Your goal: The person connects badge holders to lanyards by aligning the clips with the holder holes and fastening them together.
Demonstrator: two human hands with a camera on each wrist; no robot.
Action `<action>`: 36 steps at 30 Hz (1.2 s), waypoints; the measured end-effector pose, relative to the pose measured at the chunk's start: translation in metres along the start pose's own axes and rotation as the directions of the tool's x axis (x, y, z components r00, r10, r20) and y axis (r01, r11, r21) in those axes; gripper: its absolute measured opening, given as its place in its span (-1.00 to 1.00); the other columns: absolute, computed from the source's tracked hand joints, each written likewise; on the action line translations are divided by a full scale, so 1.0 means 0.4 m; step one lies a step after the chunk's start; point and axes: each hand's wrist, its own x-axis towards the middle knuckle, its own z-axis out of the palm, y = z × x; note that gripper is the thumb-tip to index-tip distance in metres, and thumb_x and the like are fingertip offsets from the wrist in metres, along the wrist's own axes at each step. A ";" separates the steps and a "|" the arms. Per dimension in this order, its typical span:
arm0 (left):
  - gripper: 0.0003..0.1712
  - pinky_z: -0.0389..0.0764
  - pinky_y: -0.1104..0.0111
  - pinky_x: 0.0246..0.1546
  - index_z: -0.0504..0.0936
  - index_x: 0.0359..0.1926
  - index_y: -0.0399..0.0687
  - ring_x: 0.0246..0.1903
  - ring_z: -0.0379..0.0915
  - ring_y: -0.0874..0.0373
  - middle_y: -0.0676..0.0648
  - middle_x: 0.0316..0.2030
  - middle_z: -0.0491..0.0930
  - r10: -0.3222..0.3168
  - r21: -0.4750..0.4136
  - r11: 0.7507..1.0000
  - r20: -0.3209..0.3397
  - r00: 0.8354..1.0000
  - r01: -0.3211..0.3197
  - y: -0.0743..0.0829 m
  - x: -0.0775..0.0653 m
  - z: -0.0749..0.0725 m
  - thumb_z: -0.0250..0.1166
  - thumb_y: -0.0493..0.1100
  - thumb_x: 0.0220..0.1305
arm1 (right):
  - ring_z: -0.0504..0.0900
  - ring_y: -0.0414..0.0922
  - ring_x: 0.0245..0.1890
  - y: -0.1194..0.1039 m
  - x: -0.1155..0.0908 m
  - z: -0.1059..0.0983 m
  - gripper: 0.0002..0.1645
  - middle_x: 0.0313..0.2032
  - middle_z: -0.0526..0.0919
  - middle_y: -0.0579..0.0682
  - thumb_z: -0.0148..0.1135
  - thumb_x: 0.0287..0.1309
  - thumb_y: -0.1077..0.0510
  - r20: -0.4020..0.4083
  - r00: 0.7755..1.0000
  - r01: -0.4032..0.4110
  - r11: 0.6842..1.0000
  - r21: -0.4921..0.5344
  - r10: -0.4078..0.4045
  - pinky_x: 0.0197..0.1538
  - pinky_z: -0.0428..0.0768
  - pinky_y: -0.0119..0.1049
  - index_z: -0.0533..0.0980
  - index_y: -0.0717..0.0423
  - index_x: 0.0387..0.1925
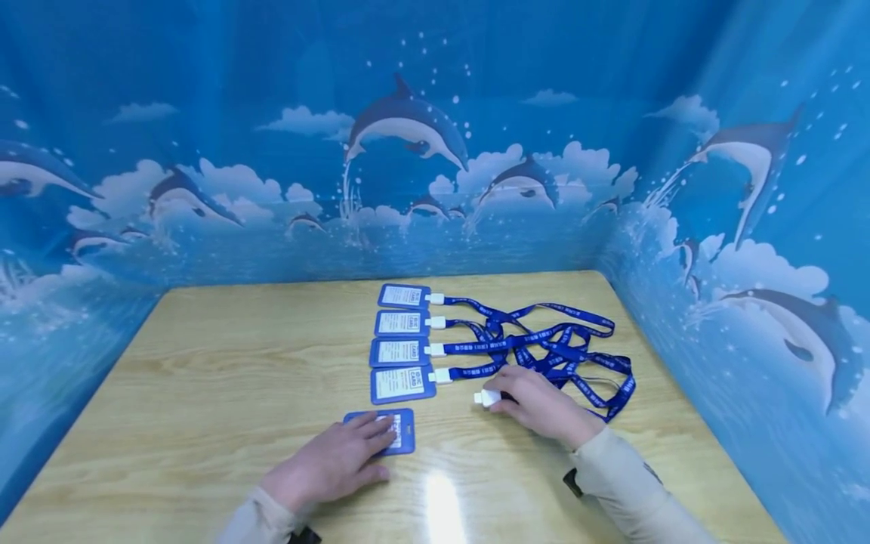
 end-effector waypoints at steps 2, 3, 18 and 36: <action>-0.25 0.30 -0.31 0.34 0.41 0.43 -0.07 0.49 0.13 -0.19 -0.09 0.50 0.27 0.003 0.005 1.000 0.005 1.000 -0.003 0.003 0.002 0.002 0.24 0.20 0.36 | 0.65 -0.20 -0.13 -0.003 0.006 0.009 -0.63 -0.11 0.68 -0.11 0.39 0.23 0.08 0.005 1.000 0.013 1.000 0.005 -0.013 -0.03 0.70 -0.23 0.66 0.12 0.04; -0.25 0.30 -0.31 0.34 0.40 0.44 -0.07 0.49 0.13 -0.19 -0.08 0.50 0.27 0.006 0.010 1.000 0.007 1.000 -0.006 0.004 0.003 0.004 0.23 0.21 0.36 | 0.64 -0.20 -0.13 -0.006 0.009 0.013 -0.64 -0.11 0.68 -0.12 0.38 0.23 0.08 0.009 1.000 0.014 1.000 0.004 -0.014 -0.02 0.70 -0.23 0.67 0.11 0.04; -0.20 0.21 -0.16 0.46 0.32 0.49 0.02 0.51 0.07 -0.18 -0.02 0.53 0.21 0.015 0.042 0.999 0.026 1.000 -0.017 0.028 0.027 0.019 0.17 0.28 0.38 | 0.62 -0.18 -0.09 -0.071 0.052 0.065 -0.61 -0.09 0.67 -0.08 0.37 0.24 0.04 0.072 0.997 0.015 1.000 -0.001 -0.015 0.02 0.68 -0.23 0.66 0.09 0.07; -0.18 0.23 -0.11 0.47 0.29 0.51 0.04 0.51 0.10 -0.12 0.02 0.54 0.19 0.050 0.133 0.990 0.020 0.999 -0.052 0.051 0.062 0.014 0.18 0.29 0.37 | 0.62 -0.26 -0.16 -0.079 0.080 0.101 -0.63 -0.16 0.68 -0.11 0.40 0.21 0.03 0.080 0.994 0.068 0.998 0.014 -0.069 0.03 0.67 -0.29 0.69 0.07 0.01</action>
